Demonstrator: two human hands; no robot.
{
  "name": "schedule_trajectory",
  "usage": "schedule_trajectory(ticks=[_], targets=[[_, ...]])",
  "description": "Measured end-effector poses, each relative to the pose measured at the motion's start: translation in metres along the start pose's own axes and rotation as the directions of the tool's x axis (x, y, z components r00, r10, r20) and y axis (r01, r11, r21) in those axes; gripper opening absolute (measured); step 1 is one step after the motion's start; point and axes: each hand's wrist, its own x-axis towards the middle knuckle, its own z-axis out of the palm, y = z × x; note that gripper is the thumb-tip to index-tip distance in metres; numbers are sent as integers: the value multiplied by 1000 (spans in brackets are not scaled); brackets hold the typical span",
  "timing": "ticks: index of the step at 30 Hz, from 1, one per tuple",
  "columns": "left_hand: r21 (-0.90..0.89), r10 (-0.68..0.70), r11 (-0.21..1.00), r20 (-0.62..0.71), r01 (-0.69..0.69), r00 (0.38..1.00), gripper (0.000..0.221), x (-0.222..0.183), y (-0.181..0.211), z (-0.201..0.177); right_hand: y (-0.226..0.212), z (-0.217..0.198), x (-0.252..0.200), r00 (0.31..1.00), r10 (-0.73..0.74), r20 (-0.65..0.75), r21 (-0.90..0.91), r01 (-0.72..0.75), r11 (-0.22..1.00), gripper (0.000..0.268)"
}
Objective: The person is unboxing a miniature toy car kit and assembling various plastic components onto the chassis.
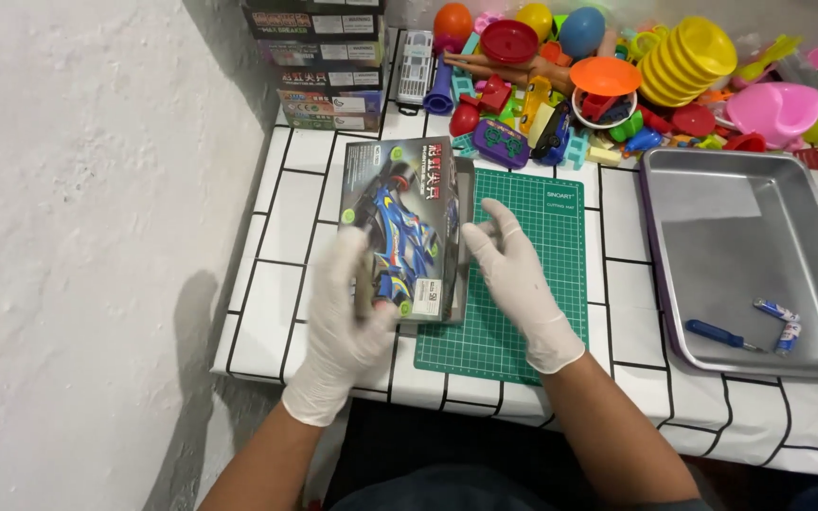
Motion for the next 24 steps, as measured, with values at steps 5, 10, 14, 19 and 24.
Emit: schedule_trajectory(ticks=[5,10,14,19,24], targets=[[150,-714,700,143,698,685,56,18,-33,-30,-28,12,-9,999,23,41,-287,-10,958,67],[76,-798,579,255,812,546,49,45,-4,-23,-35,19,-12,996,62,57,-372,-37,928,69],[-45,-761,600,276,799,587,51,58,4,-23,-33,15,-15,999,28,-35,-79,-31,996,63],[-31,-717,640,336,768,611,51,64,-11,-6,-34,2,-12,994,70,-79,-14,-71,997,58],[-15,-764,609,257,793,592,52,56,-41,9,-21,-2,2,992,95,-79,-15,-97,995,58]])
